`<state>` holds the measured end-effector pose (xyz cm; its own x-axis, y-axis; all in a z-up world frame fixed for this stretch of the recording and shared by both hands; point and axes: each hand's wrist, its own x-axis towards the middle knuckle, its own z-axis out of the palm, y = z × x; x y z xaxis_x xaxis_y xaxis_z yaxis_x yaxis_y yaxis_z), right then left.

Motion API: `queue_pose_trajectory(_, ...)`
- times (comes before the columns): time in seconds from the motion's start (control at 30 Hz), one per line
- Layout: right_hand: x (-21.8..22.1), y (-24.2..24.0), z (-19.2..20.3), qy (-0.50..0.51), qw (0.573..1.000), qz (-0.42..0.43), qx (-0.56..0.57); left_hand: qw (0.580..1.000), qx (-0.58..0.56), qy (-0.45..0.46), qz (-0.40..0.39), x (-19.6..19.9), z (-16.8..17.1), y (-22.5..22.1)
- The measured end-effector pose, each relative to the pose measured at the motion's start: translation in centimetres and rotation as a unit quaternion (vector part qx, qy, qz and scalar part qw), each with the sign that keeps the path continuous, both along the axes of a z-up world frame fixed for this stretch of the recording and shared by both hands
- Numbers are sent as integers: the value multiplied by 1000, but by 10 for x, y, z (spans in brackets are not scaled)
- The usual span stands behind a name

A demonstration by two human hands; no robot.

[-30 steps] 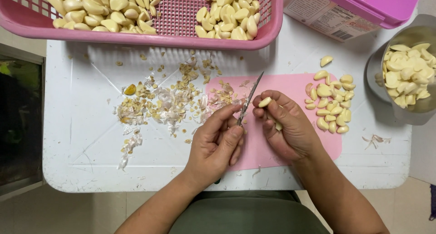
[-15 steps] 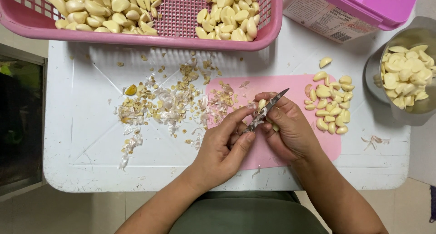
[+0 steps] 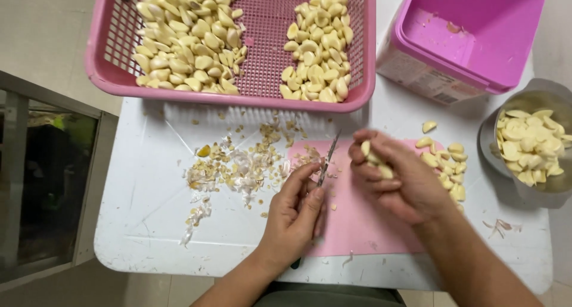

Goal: Peeling and trimming individual garlic cloves using a small knife on a cutting board.

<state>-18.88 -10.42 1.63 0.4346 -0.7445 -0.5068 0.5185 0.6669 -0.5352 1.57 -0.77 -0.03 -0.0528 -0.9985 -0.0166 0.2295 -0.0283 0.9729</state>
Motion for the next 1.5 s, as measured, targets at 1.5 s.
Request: queue_pose_trajectory(1.5, 71, -181, 39, 639, 441, 242, -582, 998, 19, -38, -41, -1, -14, 0)
